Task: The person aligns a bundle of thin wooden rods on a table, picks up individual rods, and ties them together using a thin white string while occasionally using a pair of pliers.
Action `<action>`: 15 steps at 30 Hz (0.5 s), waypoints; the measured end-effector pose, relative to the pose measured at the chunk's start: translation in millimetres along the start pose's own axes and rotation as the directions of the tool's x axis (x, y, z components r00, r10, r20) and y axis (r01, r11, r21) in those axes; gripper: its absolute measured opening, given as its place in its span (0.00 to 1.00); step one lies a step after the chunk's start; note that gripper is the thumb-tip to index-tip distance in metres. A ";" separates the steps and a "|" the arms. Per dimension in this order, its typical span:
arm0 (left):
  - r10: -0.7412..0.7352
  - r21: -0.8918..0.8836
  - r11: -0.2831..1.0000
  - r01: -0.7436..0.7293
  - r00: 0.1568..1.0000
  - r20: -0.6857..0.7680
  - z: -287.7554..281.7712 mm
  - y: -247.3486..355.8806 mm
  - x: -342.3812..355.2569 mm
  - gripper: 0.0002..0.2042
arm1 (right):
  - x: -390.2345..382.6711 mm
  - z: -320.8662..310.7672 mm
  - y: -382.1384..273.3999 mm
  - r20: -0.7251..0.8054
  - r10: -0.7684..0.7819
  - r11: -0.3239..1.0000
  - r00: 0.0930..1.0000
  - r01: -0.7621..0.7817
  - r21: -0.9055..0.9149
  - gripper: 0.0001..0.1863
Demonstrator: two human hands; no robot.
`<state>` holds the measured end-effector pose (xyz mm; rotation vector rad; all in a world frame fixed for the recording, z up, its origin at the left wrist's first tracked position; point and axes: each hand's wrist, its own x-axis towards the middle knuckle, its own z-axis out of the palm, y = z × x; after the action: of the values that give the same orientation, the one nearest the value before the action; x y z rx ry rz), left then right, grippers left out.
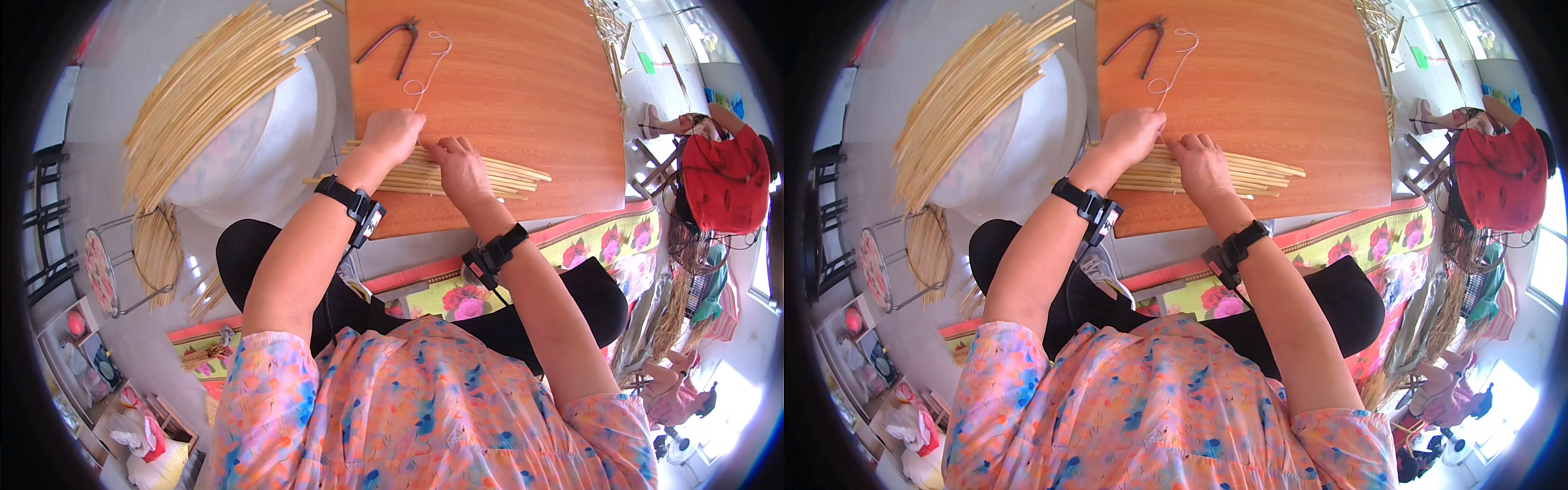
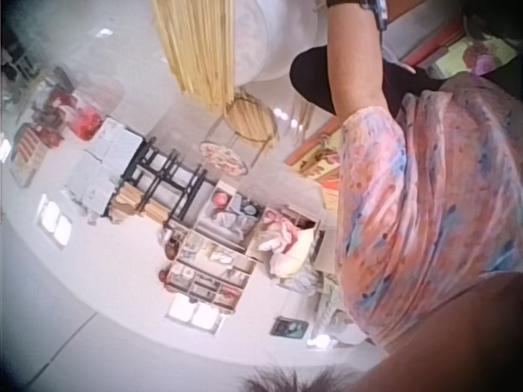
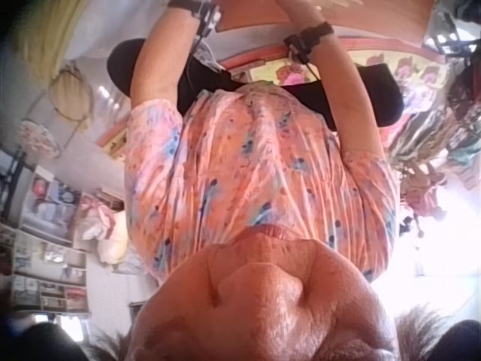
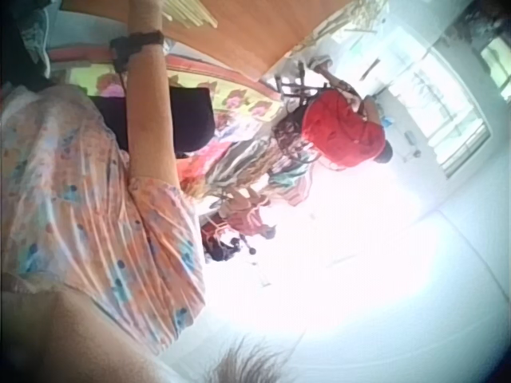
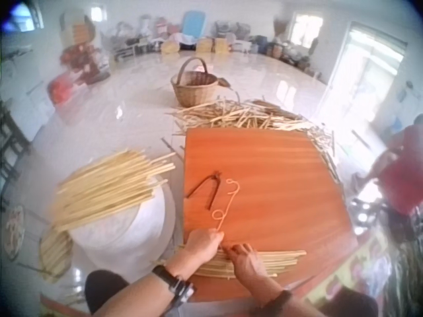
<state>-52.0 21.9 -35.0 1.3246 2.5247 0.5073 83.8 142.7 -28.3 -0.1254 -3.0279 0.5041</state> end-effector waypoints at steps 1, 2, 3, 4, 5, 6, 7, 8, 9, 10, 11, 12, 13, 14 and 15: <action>0.000 -0.021 1.000 0.000 1.000 -0.030 0.1 -1.7 -2.0 0.01 | -0.6 1.0 0.1 -0.005 0.005 1.000 1.000 -0.005 0.001 0.18; 0.004 -0.042 0.999 -0.007 0.998 -0.058 -4.0 0.2 -2.2 0.01 | -1.2 1.7 1.3 0.004 0.009 1.000 1.000 -0.009 0.003 0.19; 0.016 -0.038 0.999 -0.018 0.998 -0.053 -7.9 2.7 -2.5 0.01 | -2.0 2.2 2.5 0.012 0.013 1.000 1.000 -0.013 0.005 0.20; -0.014 -0.056 0.998 0.011 0.999 -0.051 -11.6 5.5 -4.2 0.03 | -3.1 2.7 3.8 0.004 0.025 1.000 1.000 -0.025 0.006 0.20; -0.045 -0.068 0.997 0.042 0.998 -0.048 -16.9 8.1 -7.5 0.05 | -3.1 3.4 3.4 0.001 0.029 0.999 1.000 -0.029 0.017 0.20; -0.032 -0.059 0.998 0.030 0.999 -0.043 -18.8 8.8 -11.1 0.05 | -3.3 3.8 3.3 -0.002 0.034 0.999 0.999 -0.034 0.028 0.21; -0.001 -0.056 0.998 -0.005 0.994 -0.107 -21.0 8.9 -15.0 0.06 | -3.7 4.0 3.5 -0.013 0.045 0.998 0.999 -0.045 0.032 0.21; 0.033 -0.050 0.998 -0.042 0.985 -0.172 -23.3 7.6 -19.0 0.07 | -3.1 3.8 3.3 -0.015 0.035 0.999 0.999 -0.034 0.037 0.21; 0.049 -0.040 0.998 -0.056 0.984 -0.169 -25.4 6.3 -23.1 0.07 | -2.8 3.4 3.4 -0.017 0.025 0.999 1.000 -0.024 0.042 0.20; 0.087 -0.043 0.995 -0.095 0.983 -0.165 -27.2 4.9 -27.4 0.07 | -2.7 2.8 3.7 -0.031 0.037 0.998 0.999 -0.035 0.044 0.20; 0.123 -0.046 0.990 -0.132 0.979 -0.162 -27.8 3.0 -31.7 0.08 | -1.9 1.7 3.7 -0.007 0.023 0.999 1.000 -0.022 0.041 0.19; 0.138 -0.037 0.989 -0.145 0.978 -0.160 -27.8 1.8 -35.9 0.08 | -1.3 0.5 3.7 0.017 0.009 0.999 1.000 -0.010 0.037 0.18; 0.163 -0.033 0.985 -0.170 0.974 -0.158 -27.5 0.9 -40.3 0.08 | -0.5 -1.1 4.1 0.004 0.018 0.999 1.000 -0.018 0.038 0.18; 0.185 -0.028 0.981 -0.191 0.970 -0.157 -26.9 -0.4 -44.6 0.07 | 0.4 -2.4 5.0 0.033 0.032 0.999 0.999 -0.032 0.004 0.16; 0.196 -0.019 0.979 -0.201 0.968 -0.156 -26.1 -1.4 -48.4 0.07 | -0.1 -3.9 5.2 0.062 0.047 0.998 0.997 -0.045 -0.031 0.15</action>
<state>-35.7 -23.8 -9.3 1.5920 2.5013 0.7160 84.6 148.9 -26.3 -0.1853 -3.1011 0.4752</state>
